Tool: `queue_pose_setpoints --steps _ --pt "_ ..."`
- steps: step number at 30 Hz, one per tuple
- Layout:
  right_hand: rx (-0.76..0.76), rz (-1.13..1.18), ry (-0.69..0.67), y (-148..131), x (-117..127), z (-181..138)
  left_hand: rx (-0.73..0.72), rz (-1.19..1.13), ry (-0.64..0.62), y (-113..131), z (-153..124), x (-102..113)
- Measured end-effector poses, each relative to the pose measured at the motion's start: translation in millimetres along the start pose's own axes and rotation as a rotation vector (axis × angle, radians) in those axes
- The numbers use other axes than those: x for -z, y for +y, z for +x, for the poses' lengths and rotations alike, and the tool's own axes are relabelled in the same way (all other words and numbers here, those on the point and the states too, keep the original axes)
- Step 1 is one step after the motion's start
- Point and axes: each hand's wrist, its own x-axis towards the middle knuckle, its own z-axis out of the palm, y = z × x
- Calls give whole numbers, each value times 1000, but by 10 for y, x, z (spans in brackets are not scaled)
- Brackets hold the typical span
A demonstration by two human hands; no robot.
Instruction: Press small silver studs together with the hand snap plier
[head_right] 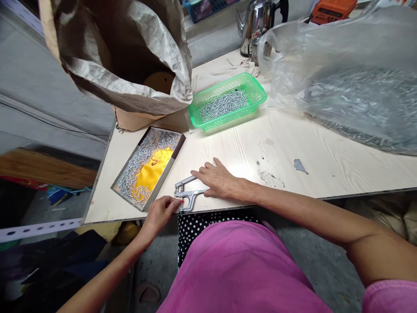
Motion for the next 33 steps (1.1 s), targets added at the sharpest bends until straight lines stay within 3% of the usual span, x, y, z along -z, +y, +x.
queue_pose_setpoints --steps 3,6,8,12,15,19,28,33 --pt "15 37 41 -48 19 -47 -351 257 207 111 -20 -55" --pt "8 77 86 -67 9 -91 -609 402 203 277 108 -114" --pt "9 97 90 -62 -16 -130 -682 477 135 375 238 -129" --pt "-77 41 101 -43 -57 -214 -722 592 12 484 410 -110" --pt "-150 -37 66 -49 -31 -225 -741 630 7 517 426 -109" --pt "-126 -77 11 -59 9 -163 -705 650 10 537 418 -158" --pt "-85 -83 -12 1 -88 -66 -624 629 95 559 495 -202" --pt "-46 -16 76 159 24 -146 -642 504 312 393 289 -478"
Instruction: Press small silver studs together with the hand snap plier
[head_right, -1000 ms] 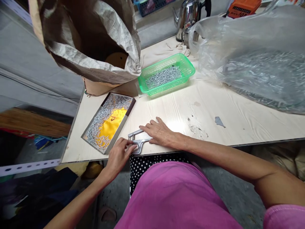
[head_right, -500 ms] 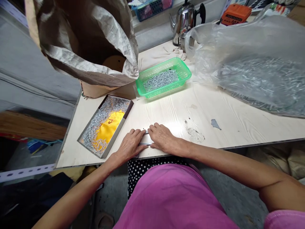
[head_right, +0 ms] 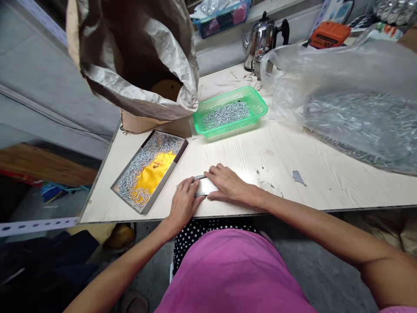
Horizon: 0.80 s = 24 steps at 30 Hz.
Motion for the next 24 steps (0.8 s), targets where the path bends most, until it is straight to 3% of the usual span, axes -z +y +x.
queue_pose_setpoints --steps 3,6,12,14,19,24 --pt "18 39 -25 115 8 1 -54 -62 86 162 -261 -174" --pt "-22 1 -39 213 -30 112 -97 -121 70 294 -413 -243" --pt "-142 -179 -17 177 23 572 -117 -233 28 318 -403 -187" --pt "-27 -196 -28 -11 39 685 -119 -242 42 314 -391 -175" --pt "524 -88 -157 -594 -120 808 -215 -321 100 426 -543 -58" --pt "689 -90 -158 -764 -335 911 -487 -354 343 415 -816 270"
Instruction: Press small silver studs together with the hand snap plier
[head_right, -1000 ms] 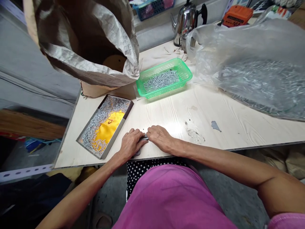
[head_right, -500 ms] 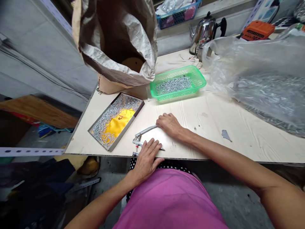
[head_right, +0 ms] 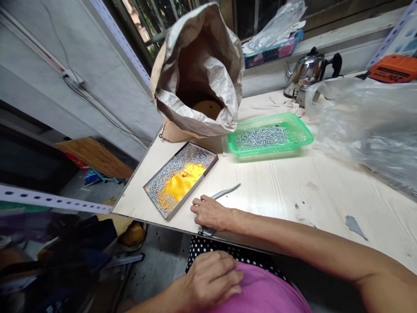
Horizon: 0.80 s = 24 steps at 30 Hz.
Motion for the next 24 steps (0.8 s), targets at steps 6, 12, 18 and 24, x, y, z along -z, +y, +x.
queue_pose_setpoints --steps 6,12,18,24 --pt "-100 221 256 -19 -5 42 331 353 278 -683 -11 664" --pt "-419 221 838 401 679 -339 792 539 122 -1875 -85 889" --pt "-872 -245 778 1325 1247 -977 940 583 -105 -2373 14 914" --pt "-719 26 502 677 748 -920 974 523 -270 -2464 81 914"
